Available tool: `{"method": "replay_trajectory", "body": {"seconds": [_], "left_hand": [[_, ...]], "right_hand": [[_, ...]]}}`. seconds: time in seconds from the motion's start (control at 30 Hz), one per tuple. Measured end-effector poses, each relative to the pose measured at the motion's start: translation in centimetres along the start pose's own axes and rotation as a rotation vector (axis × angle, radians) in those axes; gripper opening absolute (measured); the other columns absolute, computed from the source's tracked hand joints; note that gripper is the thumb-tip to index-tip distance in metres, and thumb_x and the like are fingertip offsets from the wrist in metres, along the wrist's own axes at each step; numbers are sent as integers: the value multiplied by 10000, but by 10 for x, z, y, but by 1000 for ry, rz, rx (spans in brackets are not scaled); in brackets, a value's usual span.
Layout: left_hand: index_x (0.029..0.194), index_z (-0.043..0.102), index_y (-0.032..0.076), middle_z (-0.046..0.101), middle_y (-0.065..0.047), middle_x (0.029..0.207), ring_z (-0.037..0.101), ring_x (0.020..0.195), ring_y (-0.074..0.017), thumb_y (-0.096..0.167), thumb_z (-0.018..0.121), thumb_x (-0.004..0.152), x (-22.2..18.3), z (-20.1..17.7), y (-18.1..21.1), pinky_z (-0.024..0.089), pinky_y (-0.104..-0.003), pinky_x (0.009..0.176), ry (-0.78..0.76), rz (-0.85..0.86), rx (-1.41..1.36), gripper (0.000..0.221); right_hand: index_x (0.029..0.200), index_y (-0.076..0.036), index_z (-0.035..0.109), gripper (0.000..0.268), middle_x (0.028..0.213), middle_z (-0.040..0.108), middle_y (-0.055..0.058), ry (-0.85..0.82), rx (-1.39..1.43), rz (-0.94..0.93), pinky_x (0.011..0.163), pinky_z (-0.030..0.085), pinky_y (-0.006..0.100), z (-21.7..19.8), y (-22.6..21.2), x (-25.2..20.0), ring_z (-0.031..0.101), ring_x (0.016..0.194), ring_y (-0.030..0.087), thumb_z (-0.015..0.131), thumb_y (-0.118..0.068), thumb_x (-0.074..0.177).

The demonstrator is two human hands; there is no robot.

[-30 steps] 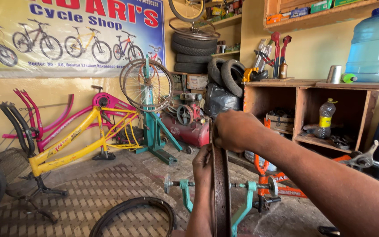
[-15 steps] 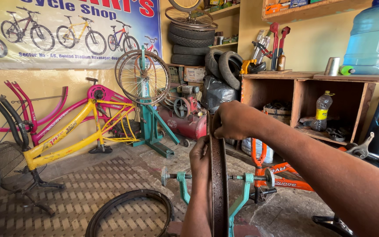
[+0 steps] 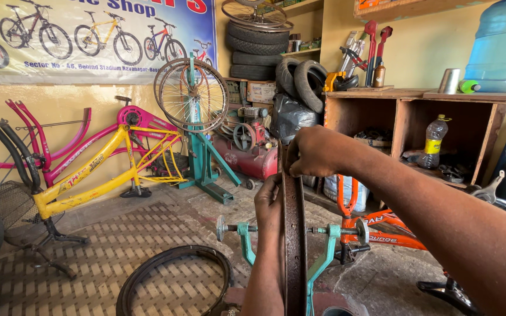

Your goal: The person threads and tightens spokes on a bicycle wheel while it is held in a truing stand. They insert spokes through the hub, connect them to the rim, and use their fingers or a small tool to tighten the spoke nipples.

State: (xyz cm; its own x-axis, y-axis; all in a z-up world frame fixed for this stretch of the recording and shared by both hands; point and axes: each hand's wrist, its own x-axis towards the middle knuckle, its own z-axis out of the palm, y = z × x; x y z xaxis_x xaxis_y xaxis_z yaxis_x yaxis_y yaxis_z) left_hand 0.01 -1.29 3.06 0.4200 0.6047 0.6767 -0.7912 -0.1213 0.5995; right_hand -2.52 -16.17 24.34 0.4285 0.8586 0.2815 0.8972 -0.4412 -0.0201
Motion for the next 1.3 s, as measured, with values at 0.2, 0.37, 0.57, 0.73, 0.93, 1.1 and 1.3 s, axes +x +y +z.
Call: {"method": "replay_trajectory", "body": {"seconds": [0.2,0.37,0.57,0.73,0.93,1.1,1.3], "left_hand": [[1152,741,71,735,-21,940,653,819,-89,41,662,946,-1,2,10,523,-234,710,-9,-5,-2,222],[1170,711,109,722,19,1002,665,868,-85,104,692,942,-1,0,9,553,-238,760,8,-52,-32,229],[1189,723,124,731,-12,924,662,747,-109,201,608,1014,7,-12,-12,564,-266,646,-33,-188,-13,223],[1223,683,98,679,-6,894,614,707,-99,204,580,1049,9,-20,-19,501,-255,588,-170,-183,-209,229],[1228,663,58,679,10,943,614,798,-71,202,587,1031,9,-23,-17,506,-223,678,-215,-93,-91,256],[1199,690,44,657,-8,886,583,741,-92,206,626,1009,10,-16,-9,474,-250,621,-183,-149,-139,258],[1036,739,16,751,-109,906,670,766,-138,249,691,990,-5,2,33,543,-265,674,215,227,318,242]], "right_hand": [[984,-151,815,278,974,793,122,40,-68,-25,896,587,401,-5,-8,-7,757,946,289,783,-282,742],[1027,-223,805,253,1047,757,108,56,-225,63,919,567,454,-8,-30,-26,717,1007,311,731,-321,806],[1049,-239,773,261,1030,748,113,111,-328,28,904,571,470,-8,-36,-36,718,994,331,699,-382,842],[943,-176,794,220,942,759,156,135,-218,-46,882,580,475,-6,-28,-34,731,930,355,699,-302,789],[944,-193,788,228,933,750,157,163,-288,-58,846,583,494,-8,-25,-33,726,898,370,667,-337,815],[917,-190,803,232,933,761,142,166,-226,-58,864,584,472,-6,-25,-32,731,910,352,682,-337,785],[1036,-216,770,289,981,748,153,194,-233,-67,874,566,485,-7,-23,-30,716,946,355,702,-336,782]]}}
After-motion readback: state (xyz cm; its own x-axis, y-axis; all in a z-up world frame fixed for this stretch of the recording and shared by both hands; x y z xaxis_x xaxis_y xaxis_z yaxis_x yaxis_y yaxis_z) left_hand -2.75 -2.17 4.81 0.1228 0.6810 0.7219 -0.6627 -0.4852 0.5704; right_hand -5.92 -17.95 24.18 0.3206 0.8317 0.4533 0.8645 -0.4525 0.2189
